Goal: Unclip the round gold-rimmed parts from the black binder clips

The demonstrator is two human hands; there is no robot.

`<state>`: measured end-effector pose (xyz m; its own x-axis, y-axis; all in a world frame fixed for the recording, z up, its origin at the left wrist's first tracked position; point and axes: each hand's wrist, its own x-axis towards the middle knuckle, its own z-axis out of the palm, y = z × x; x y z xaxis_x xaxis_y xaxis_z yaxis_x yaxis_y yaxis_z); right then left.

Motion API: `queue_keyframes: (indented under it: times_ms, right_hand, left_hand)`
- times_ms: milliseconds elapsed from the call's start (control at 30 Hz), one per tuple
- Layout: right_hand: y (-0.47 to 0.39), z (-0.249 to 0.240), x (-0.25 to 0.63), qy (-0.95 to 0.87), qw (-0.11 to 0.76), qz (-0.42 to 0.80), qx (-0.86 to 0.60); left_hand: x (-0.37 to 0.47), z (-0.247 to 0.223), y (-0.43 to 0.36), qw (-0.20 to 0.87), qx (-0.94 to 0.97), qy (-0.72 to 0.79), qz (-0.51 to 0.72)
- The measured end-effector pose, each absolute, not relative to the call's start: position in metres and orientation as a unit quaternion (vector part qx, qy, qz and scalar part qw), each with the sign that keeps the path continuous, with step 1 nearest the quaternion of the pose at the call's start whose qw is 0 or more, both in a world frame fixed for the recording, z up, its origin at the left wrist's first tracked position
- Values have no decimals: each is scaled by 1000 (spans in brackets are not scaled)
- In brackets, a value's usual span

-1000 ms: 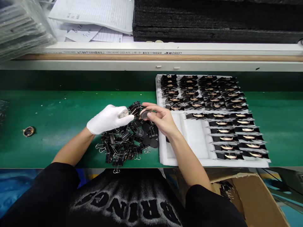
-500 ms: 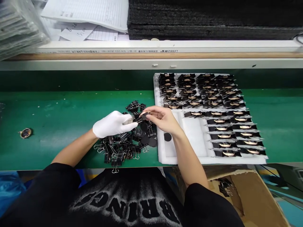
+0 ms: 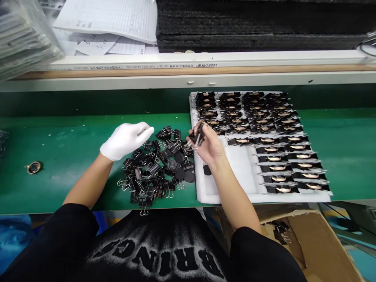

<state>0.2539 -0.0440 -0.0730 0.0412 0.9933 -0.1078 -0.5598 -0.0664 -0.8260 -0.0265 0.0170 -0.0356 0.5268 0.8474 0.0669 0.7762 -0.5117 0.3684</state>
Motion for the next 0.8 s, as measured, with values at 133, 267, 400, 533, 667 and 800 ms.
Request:
queue_keyframes:
  times_ms: [133, 267, 400, 533, 667, 800]
  right_hand:
    - [-42, -71, 252, -249, 608, 664, -357]
    - [-42, -72, 249, -191, 606, 700, -326]
    - [-43, -74, 250, -221, 585, 704, -337]
    - [-51, -71, 248, -334, 492, 715, -366]
    - [-60, -69, 238, -497, 413, 666, -372]
    - [-65, -69, 230, -594, 406, 570, -397]
  left_hand:
    - [-25, -59, 26, 96, 917, 388, 23]
    - [-22, -76, 32, 86, 945, 315, -20]
    - [-25, -71, 36, 141, 950, 278, 35]
    - [-28, -54, 28, 208, 915, 278, 204]
    - [-16, -45, 5, 253, 842, 309, 362]
    - [-2, -44, -16, 202, 858, 288, 373]
